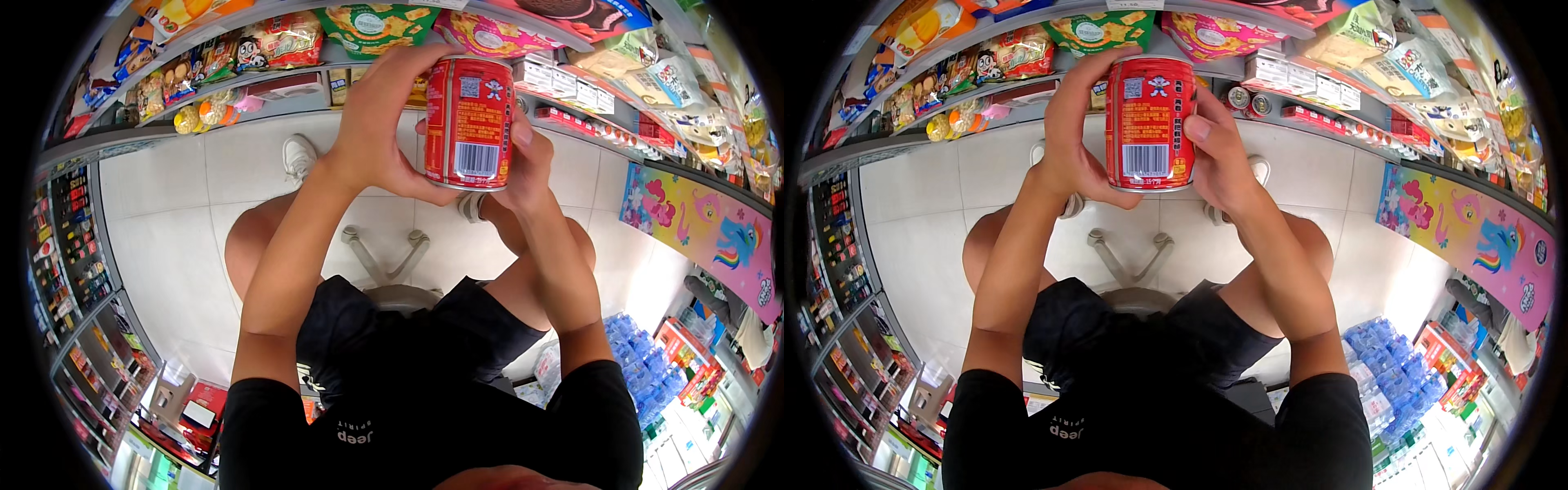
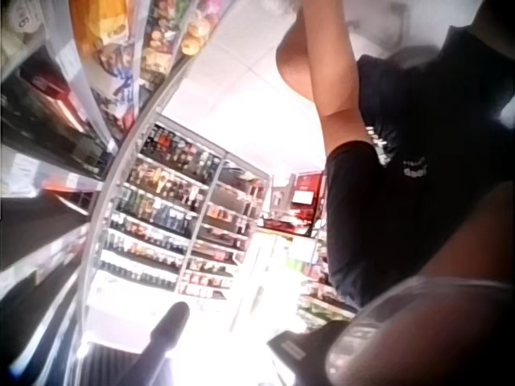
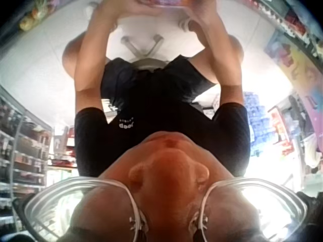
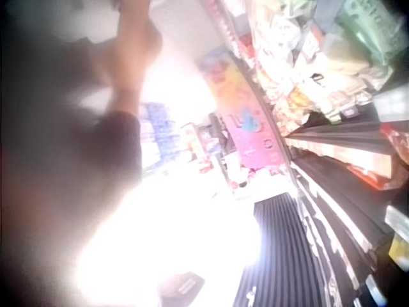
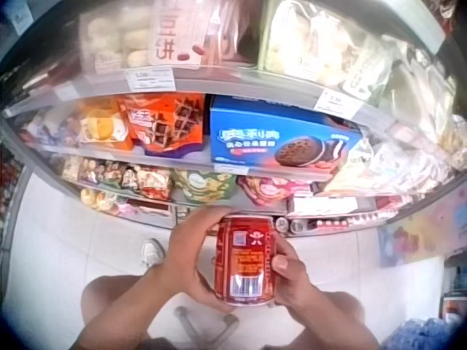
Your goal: The person picks up and turns over various food and drink items from a convenience store shelf, including a red milk can, two milk cartons, a sandwich, and a bag of snacks, before returning each item to the shelf.
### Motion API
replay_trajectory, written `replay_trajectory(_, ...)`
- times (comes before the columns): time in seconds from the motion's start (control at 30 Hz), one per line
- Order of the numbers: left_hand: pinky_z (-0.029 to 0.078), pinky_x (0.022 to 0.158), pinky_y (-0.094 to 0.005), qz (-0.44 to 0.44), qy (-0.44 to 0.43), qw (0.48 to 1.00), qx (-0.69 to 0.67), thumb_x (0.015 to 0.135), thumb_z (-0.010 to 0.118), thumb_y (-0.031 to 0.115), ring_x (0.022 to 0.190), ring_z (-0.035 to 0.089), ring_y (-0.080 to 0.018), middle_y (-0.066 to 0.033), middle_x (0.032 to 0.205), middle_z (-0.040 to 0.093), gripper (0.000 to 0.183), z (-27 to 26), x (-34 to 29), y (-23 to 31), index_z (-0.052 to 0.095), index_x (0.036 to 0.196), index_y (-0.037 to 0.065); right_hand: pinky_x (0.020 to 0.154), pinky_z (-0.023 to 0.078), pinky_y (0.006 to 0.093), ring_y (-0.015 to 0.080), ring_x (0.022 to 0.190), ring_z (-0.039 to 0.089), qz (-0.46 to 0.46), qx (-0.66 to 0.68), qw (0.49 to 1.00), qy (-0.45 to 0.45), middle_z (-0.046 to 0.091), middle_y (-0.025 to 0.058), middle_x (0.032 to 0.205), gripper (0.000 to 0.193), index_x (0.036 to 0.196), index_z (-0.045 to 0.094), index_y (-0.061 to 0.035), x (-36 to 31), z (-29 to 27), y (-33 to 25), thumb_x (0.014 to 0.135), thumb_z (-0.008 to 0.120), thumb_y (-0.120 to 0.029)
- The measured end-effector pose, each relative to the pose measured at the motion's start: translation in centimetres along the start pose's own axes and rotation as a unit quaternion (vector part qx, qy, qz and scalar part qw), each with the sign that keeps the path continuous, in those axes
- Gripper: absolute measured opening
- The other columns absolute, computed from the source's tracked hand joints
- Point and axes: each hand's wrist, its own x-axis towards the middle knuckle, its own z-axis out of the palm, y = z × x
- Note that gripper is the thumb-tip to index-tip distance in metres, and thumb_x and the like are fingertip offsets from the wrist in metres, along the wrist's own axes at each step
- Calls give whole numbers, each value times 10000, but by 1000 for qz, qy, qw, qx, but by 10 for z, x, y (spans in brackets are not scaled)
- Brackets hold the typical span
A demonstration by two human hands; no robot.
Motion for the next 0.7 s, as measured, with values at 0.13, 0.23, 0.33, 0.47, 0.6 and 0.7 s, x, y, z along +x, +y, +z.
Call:
replay_trajectory(0.13,447,981,-443,28,17,999,17,421,882,344,1067,594,-361,-150,1236,602,1073,0,5,2,489,1375,49,1052,487,375,209,1239,574,-22,62,998,-23,540,130,1375,800,1485,345,-5,2,1,2,866,678,-389)
replay_trajectory(0.23,445,979,-441,29,17,999,19,421,878,339,1067,587,-369,-155,1231,596,1081,3,6,4,481,1382,42,1058,483,383,213,1244,571,-15,68,997,-19,538,126,1380,809,1493,340,-11,0,-1,3,858,679,-380)
replay_trajectory(0.33,444,978,-439,29,14,999,9,423,875,335,1084,577,-369,-161,1252,581,1100,8,7,4,463,1399,37,1067,477,392,220,1254,568,-9,81,997,-10,536,119,1386,818,1503,334,-23,-3,-2,2,851,681,-374)
replay_trajectory(0.47,423,1032,-413,19,7,1000,1,415,857,321,1175,550,-326,-168,1341,520,1192,10,-1,-2,378,1461,8,1081,474,408,231,1269,563,13,108,994,-13,533,120,1394,822,1510,332,-43,-2,-1,0,841,681,-368)
replay_trajectory(0.6,458,952,-393,2,35,999,-37,427,935,363,1095,576,-329,-162,1263,560,1141,15,2,-1,445,1400,23,1084,474,413,232,1264,568,24,119,992,-29,531,122,1403,810,1506,337,-48,-2,-3,2,837,676,-354)
replay_trajectory(0.7,471,916,-385,20,46,999,-19,436,953,392,1063,582,-321,-153,1227,575,1111,21,-1,-5,468,1364,24,1084,473,410,226,1264,569,23,109,993,-31,539,115,1399,797,1500,344,-45,-2,-2,3,839,673,-344)
